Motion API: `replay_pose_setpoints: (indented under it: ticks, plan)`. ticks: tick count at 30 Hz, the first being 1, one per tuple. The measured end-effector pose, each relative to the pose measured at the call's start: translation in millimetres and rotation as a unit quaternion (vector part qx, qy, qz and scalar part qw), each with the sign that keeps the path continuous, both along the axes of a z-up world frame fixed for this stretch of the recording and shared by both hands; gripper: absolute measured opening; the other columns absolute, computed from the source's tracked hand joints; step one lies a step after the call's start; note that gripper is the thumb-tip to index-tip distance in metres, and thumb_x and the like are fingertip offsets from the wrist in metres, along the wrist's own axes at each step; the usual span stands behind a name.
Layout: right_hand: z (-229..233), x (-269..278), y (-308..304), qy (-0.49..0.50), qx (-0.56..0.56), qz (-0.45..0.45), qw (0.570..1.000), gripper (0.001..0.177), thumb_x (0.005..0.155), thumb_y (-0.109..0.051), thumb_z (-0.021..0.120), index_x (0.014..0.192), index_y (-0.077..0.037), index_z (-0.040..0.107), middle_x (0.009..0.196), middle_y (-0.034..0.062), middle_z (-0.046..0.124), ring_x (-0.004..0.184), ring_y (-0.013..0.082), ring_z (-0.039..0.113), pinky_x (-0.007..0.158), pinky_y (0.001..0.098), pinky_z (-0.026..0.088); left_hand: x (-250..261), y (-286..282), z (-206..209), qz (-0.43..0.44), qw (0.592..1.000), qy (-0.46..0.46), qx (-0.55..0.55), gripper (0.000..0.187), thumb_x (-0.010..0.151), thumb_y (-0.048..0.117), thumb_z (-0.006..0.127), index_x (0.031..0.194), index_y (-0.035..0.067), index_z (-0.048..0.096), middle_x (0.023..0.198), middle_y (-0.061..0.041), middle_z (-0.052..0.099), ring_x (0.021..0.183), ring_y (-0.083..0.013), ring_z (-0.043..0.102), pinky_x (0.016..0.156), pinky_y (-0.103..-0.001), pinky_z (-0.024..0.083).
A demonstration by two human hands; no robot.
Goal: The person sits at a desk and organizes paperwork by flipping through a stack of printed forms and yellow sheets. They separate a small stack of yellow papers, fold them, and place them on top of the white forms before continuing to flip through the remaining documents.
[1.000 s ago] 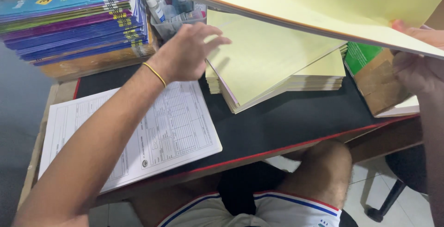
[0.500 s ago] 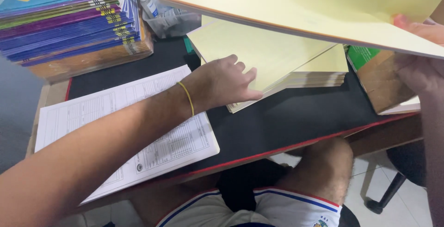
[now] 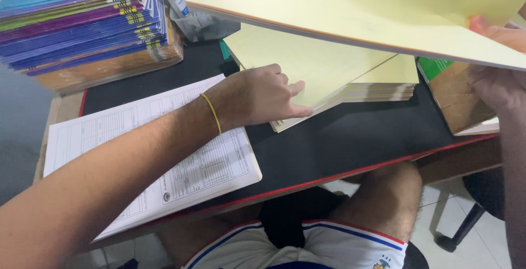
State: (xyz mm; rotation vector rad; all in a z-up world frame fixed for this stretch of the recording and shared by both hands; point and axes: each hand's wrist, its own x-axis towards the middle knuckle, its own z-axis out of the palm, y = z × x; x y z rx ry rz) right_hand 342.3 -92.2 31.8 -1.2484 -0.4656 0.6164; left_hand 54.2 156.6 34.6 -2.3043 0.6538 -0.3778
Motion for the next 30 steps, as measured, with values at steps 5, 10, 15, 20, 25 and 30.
replay_pose_setpoints:
  ticks: [5,10,15,20,25,30]
  plan:
    - [-11.6,16.1,-5.5,0.015,0.01,-0.005,1.0,0.004,0.096,-0.018,0.059,0.093,-0.016,0.06,0.074,-0.0121,0.062,0.061,-0.0092,0.061,0.049,-0.0011,0.051,-9.3,-4.2,13.2,-0.033,0.995,0.01,-0.098,0.036,0.07,0.007,0.06,0.097,0.031,0.055,0.09,-0.007,0.056,0.058,-0.018,0.054,0.055,-0.03,0.041]
    - [-7.8,11.9,-4.3,0.03,-0.017,-0.024,0.999,0.017,0.097,-0.022,0.062,0.082,-0.015,0.058,0.066,-0.0121,0.059,0.057,-0.0098,0.06,0.047,-0.0024,0.05,-9.2,-27.8,14.5,0.047,0.987,-0.01,-0.152,0.069,0.061,0.055,0.069,0.122,0.028,0.052,0.095,-0.003,0.055,0.078,-0.0214,0.057,0.064,-0.032,0.044]
    - [-14.1,17.1,-4.0,0.068,0.067,0.014,0.995,0.006,0.094,-0.012,0.06,0.098,-0.009,0.057,0.077,-0.0051,0.064,0.065,-0.0046,0.066,0.049,0.003,0.057,0.3,-41.8,6.9,0.128,0.977,-0.109,-0.131,0.059,0.065,0.061,0.067,0.099,0.015,0.051,0.088,-0.004,0.052,0.074,-0.0168,0.051,0.059,-0.029,0.045]
    - [10.8,-20.6,0.6,-0.037,-0.037,-0.006,0.999,0.01,0.093,-0.022,0.058,0.103,-0.021,0.059,0.082,-0.0161,0.061,0.066,-0.0097,0.061,0.053,-0.0002,0.05,1.8,-33.9,10.5,0.123,0.909,-0.089,-0.389,0.03,0.074,0.031,0.058,0.094,0.01,0.052,0.083,-0.006,0.056,0.071,-0.0227,0.055,0.056,-0.036,0.043]
    - [-57.0,61.4,-35.5,-0.137,-0.015,-0.012,0.99,0.051,0.109,-0.017,0.055,0.061,-0.028,0.04,0.054,-0.0166,0.031,0.055,-0.0129,0.041,0.042,0.0083,0.028,3.9,52.6,10.6,0.133,0.61,-0.085,-0.777,0.024,0.084,0.016,0.041,0.078,0.006,0.062,0.067,-0.005,0.064,0.054,-0.0099,0.063,0.042,-0.021,0.047]
    - [-63.3,57.1,-32.6,-0.545,-0.07,-0.036,0.835,0.016,0.12,0.001,0.054,0.124,0.016,0.057,0.107,0.0178,0.056,0.088,0.0167,0.054,0.069,0.022,0.041,-25.9,64.2,75.8,0.071,0.462,-0.004,-0.884,0.082,0.062,0.068,0.026,0.112,0.011,0.057,0.116,-0.006,0.063,0.113,-0.0163,0.059,0.089,-0.032,0.053]
